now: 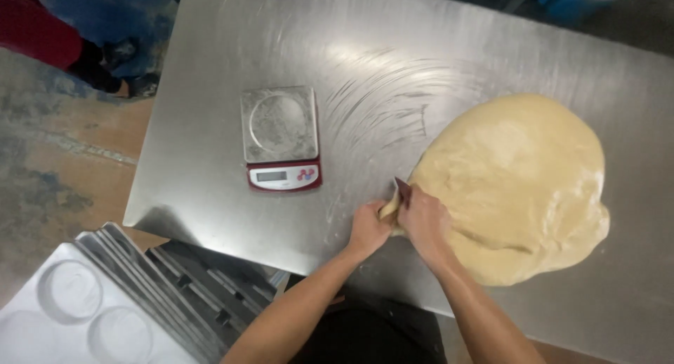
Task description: Kneading a large mass of dough on a stainless steel table, then using a bench scraper to cut and portion pieces, weighing each on a digital scale.
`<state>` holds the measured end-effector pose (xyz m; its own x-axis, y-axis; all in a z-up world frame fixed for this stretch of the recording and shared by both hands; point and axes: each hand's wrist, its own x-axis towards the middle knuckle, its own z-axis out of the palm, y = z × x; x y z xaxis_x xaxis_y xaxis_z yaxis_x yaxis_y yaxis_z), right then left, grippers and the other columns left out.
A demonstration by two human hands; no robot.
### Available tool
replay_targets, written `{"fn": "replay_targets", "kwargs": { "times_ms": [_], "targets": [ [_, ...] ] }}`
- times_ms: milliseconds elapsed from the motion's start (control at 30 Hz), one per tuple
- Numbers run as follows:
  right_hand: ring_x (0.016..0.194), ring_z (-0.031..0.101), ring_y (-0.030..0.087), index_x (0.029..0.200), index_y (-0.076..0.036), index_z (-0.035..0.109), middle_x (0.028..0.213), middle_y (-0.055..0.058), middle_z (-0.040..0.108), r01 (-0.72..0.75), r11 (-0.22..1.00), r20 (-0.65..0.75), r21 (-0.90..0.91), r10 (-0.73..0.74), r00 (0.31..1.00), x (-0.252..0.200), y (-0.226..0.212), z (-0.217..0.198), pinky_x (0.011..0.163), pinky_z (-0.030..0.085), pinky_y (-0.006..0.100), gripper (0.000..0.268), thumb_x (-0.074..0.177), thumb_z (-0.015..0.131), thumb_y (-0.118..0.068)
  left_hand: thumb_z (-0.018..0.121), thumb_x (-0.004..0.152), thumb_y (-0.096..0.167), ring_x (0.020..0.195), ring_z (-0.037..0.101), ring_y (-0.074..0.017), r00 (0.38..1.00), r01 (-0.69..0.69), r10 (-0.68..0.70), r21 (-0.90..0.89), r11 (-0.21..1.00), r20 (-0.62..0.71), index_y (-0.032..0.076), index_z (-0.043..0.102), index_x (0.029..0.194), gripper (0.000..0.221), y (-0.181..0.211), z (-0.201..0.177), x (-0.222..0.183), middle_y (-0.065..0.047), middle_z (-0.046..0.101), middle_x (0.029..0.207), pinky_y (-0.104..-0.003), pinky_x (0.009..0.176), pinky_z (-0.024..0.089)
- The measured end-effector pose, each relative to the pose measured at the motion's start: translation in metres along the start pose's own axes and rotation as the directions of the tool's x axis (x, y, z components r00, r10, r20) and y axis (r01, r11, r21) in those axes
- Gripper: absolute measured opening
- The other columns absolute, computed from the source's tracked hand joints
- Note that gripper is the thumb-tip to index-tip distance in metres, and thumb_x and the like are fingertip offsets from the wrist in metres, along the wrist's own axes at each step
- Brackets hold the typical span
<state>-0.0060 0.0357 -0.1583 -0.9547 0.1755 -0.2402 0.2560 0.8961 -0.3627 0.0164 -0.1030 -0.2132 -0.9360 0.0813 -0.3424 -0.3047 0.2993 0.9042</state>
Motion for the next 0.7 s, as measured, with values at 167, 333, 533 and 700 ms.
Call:
{"fn": "replay_targets", "kwargs": {
  "times_ms": [167, 333, 533, 700],
  "targets": [
    [0.078, 0.072, 0.043, 0.111, -0.01, 0.071, 0.086, 0.021, 0.074, 0.032, 0.991, 0.004, -0.129, -0.032, 0.999, 0.04, -0.022, 0.035, 0.066, 0.054, 0.056, 0.028, 0.085, 0.061, -0.017, 0.067, 0.094, 0.015, 0.111, 0.07, -0.039, 0.998, -0.066, 0.06, 0.221, 0.973, 0.033, 0.003, 0.072, 0.121, 0.03, -0.063, -0.003, -0.033, -0.023, 0.074, 0.116, -0.045, 0.098, 0.054],
    [0.091, 0.071, 0.043, 0.112, -0.003, 0.071, 0.097, 0.025, 0.074, 0.008, 0.981, -0.156, 0.191, 0.022, 0.987, 0.052, -0.005, -0.013, 0.079, 0.057, 0.05, 0.031, 0.087, 0.068, -0.02, 0.084, 0.075, 0.032, 0.136, 0.032, -0.05, 0.995, -0.092, 0.05, 0.549, 0.831, 0.091, 0.002, 0.019, 0.159, 0.11, 0.033, -0.066, -0.054, -0.035, 0.028, 0.159, -0.057, 0.104, 0.03],
    [0.088, 0.069, 0.049, 0.113, 0.007, 0.068, 0.095, 0.032, 0.071, 0.001, 1.0, -0.245, -0.015, -0.005, 0.97, -0.042, 0.025, 0.092, 0.078, 0.054, 0.054, 0.05, 0.072, 0.076, -0.022, 0.075, 0.088, 0.02, 0.136, 0.054, -0.0369, 0.86, -0.509, 0.389, 0.493, 0.705, 0.332, 0.016, 0.059, 0.133, 0.048, -0.059, -0.044, -0.019, -0.015, 0.058, 0.146, -0.042, 0.108, 0.051],
    [0.096, 0.068, 0.048, 0.113, 0.006, 0.067, 0.102, 0.03, 0.071, -0.054, 0.97, -0.204, 0.238, 0.104, 0.973, -0.005, -0.028, 0.047, 0.084, 0.053, 0.052, 0.038, 0.091, 0.071, -0.025, 0.072, 0.093, 0.021, 0.11, 0.068, -0.0365, 0.984, -0.177, 0.178, 0.219, 0.96, 0.015, 0.01, 0.06, 0.127, 0.038, -0.018, -0.101, -0.024, -0.017, 0.07, 0.118, -0.044, 0.096, 0.055]
  ]
}}
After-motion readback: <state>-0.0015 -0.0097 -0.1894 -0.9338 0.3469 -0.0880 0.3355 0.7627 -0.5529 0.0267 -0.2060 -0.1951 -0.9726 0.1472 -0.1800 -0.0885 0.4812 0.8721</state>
